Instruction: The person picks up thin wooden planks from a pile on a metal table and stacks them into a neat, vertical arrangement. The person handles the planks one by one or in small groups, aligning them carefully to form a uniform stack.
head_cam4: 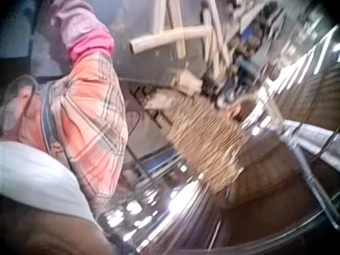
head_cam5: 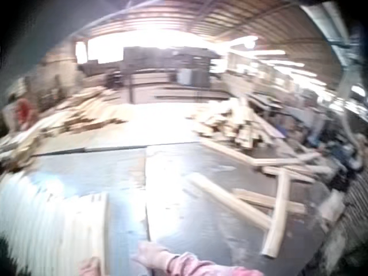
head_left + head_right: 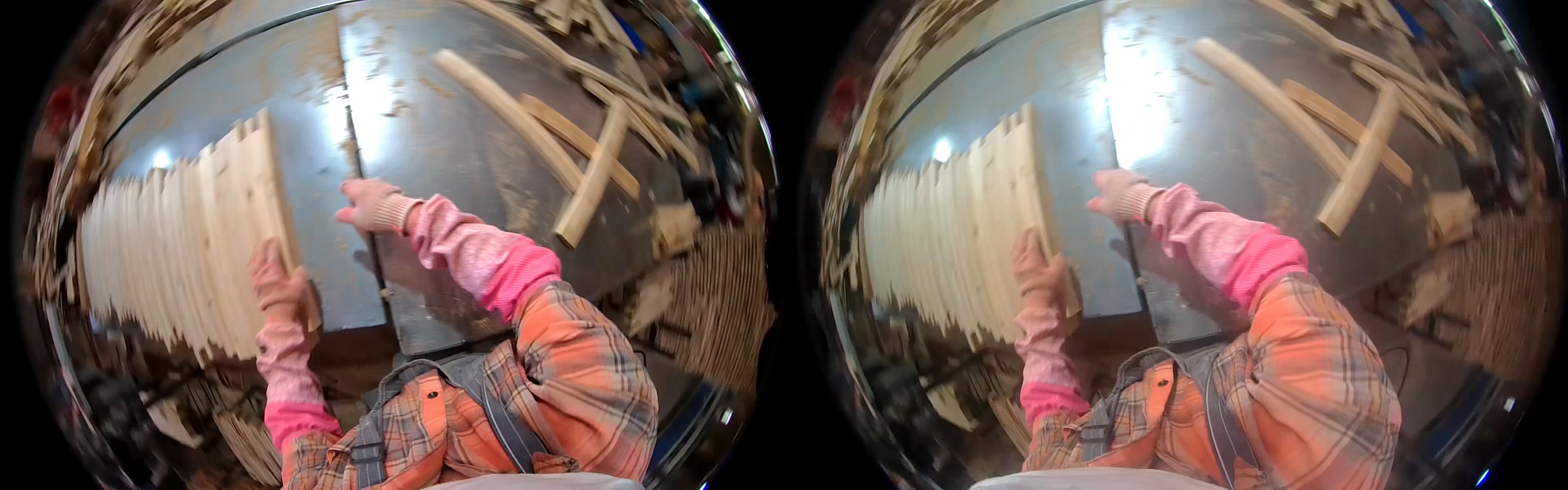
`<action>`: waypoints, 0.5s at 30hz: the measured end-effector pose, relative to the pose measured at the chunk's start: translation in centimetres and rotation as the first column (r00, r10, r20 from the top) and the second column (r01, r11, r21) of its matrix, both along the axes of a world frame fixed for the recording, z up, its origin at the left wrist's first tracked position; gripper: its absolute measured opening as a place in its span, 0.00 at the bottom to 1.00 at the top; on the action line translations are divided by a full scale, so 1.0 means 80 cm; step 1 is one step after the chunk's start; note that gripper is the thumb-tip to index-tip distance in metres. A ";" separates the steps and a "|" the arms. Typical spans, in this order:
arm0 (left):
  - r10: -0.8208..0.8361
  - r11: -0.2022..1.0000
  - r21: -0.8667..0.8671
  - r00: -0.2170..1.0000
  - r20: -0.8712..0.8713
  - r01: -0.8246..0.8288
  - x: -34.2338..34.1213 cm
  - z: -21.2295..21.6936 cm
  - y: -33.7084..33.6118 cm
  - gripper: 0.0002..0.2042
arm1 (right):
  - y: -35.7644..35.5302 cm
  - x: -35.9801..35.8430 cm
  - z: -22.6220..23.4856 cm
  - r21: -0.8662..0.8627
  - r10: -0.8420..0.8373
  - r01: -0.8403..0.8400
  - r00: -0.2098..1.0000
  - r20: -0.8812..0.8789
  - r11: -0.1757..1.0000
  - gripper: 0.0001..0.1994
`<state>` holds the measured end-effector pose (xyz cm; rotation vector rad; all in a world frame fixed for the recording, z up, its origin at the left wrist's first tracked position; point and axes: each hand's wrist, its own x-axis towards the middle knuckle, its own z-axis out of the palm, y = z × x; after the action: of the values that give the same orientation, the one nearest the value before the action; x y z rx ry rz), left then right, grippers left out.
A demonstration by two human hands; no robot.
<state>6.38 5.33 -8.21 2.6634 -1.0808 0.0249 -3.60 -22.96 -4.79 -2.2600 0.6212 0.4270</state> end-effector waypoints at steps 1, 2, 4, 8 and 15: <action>0.013 0.989 0.147 0.996 -0.084 0.000 0.000 -0.013 -0.040 0.36 | -0.058 -0.060 -0.006 -0.116 -0.117 0.111 0.992 -0.043 0.987 0.29; -0.067 0.998 0.002 0.996 -0.051 0.067 -0.009 0.004 -0.055 0.34 | -0.083 -0.118 0.017 -0.220 -0.205 0.191 0.978 -0.040 0.957 0.28; -0.077 0.985 -0.159 0.995 -0.061 0.066 -0.031 0.086 -0.055 0.31 | -0.112 -0.234 0.095 -0.448 -0.445 0.462 0.883 0.152 0.765 0.31; -0.269 0.896 -0.441 0.856 -0.442 0.054 -0.178 0.021 -0.158 0.25 | -0.235 -0.418 0.012 -0.676 -0.682 0.467 0.727 -0.072 0.570 0.40; -0.161 0.946 -0.232 0.295 -0.942 -0.226 -0.347 -0.044 -0.396 0.22 | -0.245 -0.485 -0.001 -0.210 -0.507 0.473 0.849 -0.150 0.855 0.24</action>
<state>-21.38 -26.38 -11.76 1.7471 -0.4749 -1.1603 -42.38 -42.59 -4.85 -2.1130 1.3494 0.3533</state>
